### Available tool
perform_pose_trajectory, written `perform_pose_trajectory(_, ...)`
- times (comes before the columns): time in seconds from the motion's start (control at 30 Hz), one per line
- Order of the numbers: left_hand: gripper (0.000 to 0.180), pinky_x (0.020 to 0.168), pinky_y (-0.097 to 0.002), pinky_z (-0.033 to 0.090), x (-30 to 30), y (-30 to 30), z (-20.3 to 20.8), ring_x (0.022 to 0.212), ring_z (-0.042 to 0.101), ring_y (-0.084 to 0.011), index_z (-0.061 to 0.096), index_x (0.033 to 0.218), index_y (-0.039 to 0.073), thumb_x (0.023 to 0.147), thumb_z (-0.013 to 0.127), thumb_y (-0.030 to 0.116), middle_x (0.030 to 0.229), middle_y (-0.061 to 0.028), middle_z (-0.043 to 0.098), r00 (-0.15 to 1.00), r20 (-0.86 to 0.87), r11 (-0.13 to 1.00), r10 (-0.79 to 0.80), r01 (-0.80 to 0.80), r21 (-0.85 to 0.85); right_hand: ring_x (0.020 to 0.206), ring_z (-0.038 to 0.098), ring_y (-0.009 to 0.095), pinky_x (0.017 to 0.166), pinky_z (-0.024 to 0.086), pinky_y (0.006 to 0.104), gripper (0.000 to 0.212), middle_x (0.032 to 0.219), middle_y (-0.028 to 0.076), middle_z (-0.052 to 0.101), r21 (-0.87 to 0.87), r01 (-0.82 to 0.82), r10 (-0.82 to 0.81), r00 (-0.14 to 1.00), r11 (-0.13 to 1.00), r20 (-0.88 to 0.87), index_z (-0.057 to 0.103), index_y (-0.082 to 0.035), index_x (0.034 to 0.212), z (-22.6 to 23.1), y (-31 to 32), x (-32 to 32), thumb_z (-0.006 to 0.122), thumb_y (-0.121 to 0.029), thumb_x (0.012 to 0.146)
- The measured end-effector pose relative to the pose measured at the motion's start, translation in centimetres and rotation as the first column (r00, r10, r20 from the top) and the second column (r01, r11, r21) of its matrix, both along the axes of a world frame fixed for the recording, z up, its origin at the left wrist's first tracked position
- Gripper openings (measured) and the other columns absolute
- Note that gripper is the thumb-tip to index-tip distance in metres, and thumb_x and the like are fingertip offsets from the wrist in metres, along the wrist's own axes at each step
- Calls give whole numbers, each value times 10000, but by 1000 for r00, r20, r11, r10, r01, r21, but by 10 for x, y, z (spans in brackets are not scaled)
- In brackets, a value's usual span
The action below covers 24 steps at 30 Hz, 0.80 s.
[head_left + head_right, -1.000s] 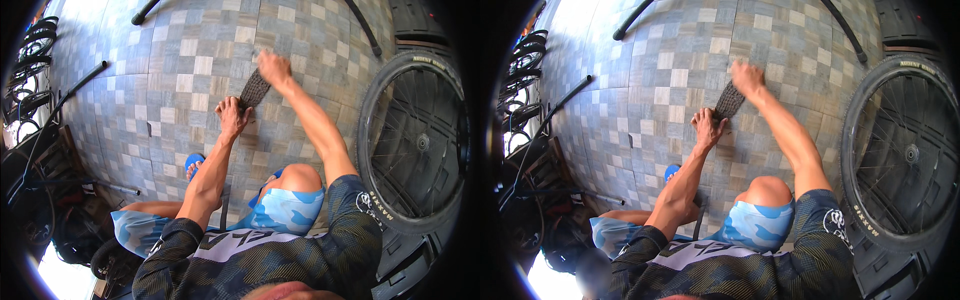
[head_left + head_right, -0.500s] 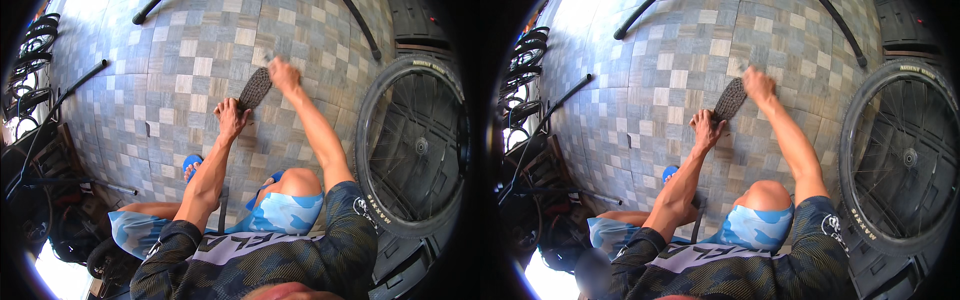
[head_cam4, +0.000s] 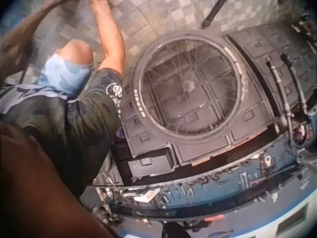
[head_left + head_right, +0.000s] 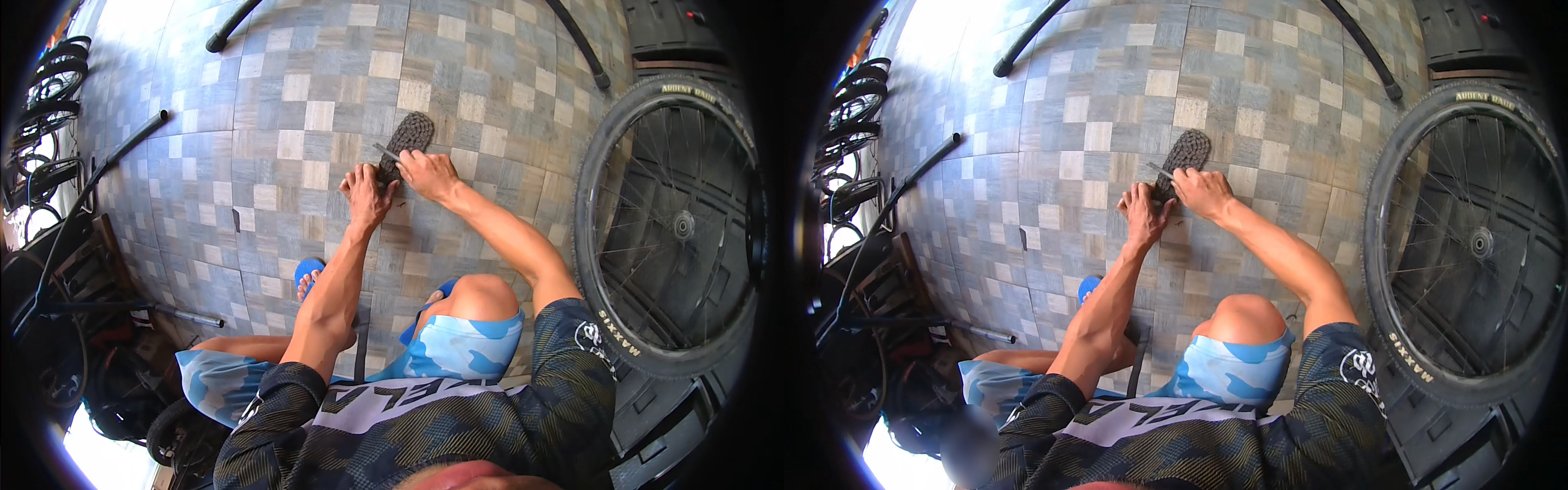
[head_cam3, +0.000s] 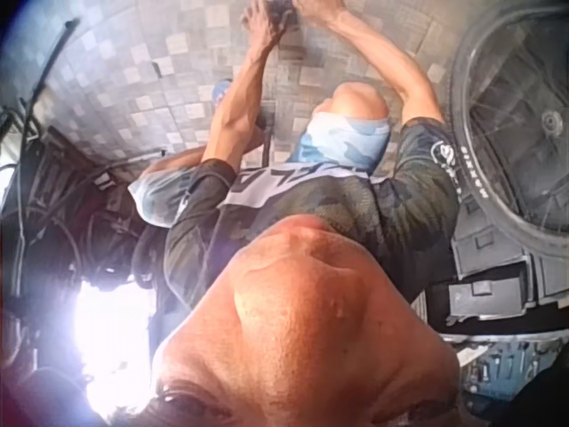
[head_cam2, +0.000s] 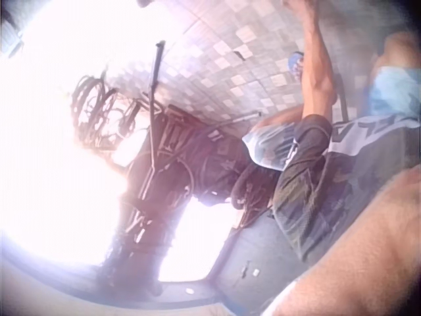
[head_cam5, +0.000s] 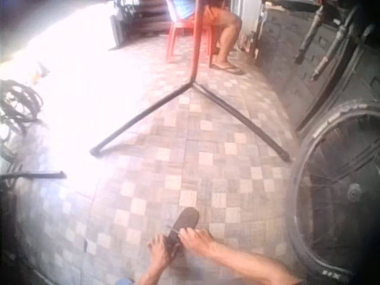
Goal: The person cleans a bicycle chain by brushing it with a small brush while sitting on the floor. They repeatedly scrub the chain, flip it over, and stretch it out to clean different sections.
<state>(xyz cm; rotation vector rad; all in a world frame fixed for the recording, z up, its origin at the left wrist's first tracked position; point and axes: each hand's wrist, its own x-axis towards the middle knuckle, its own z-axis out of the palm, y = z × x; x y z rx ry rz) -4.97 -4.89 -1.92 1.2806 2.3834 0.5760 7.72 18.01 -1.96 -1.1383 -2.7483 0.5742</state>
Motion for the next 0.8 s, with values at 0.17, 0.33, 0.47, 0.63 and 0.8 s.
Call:
perform_pose_trajectory(0.17, 523, 1014, -492, 304, 2, 3, 1, 1137, 496, -332, 571, 1210, 105, 851, 817, 396, 1177, -98, 565, 1000, -1, 999, -11, 11, 33, 390, 405, 98, 299, 353, 281, 339, 539, 5, 437, 26, 19, -17, 997, 999, -78, 489, -129, 864, -4, 6, 0, 426, -334, 1126)
perform_pose_trajectory(0.33, 526, 1000, -491, 307, 0, -2, 0, 1124, 496, -337, 569, 1207, 100, 851, 819, 395, 1164, -102, 563, 1000, -7, 1000, -7, 7, 23, 392, 393, 96, 288, 347, 259, 371, 547, 2, 415, -18, -171, 169, 983, 985, -70, 478, -100, 895, 1, -50, -5, 359, -348, 1143)
perform_pose_trajectory(0.47, 527, 999, -492, 307, 3, 1, 1, 1126, 495, -339, 566, 1212, 102, 850, 820, 390, 1171, -100, 560, 1000, -7, 999, -14, 15, 45, 405, 403, 98, 306, 366, 278, 315, 570, -3, 465, 8, 64, -63, 997, 998, -32, 526, -78, 965, -1, 17, -2, 405, -312, 1138)
perform_pose_trajectory(0.63, 529, 1009, -495, 302, 1, 1, 4, 1143, 491, -335, 564, 1218, 108, 849, 818, 389, 1193, -95, 559, 1000, 12, 1000, 0, 0, 6, 415, 408, 97, 310, 361, 279, 297, 583, 5, 490, -13, -254, 252, 965, 967, -76, 537, -83, 939, 3, -53, 2, 450, -297, 1124)
perform_pose_trajectory(0.8, 553, 956, -488, 318, 1, 0, -2, 1099, 492, -343, 571, 1218, 94, 848, 814, 425, 1155, -109, 553, 999, -41, 997, -1, 4, 76, 423, 399, 88, 308, 356, 270, 321, 590, -2, 463, -72, 4, -7, 999, 997, -38, 509, -86, 910, 12, -12, -8, 449, -318, 1122)
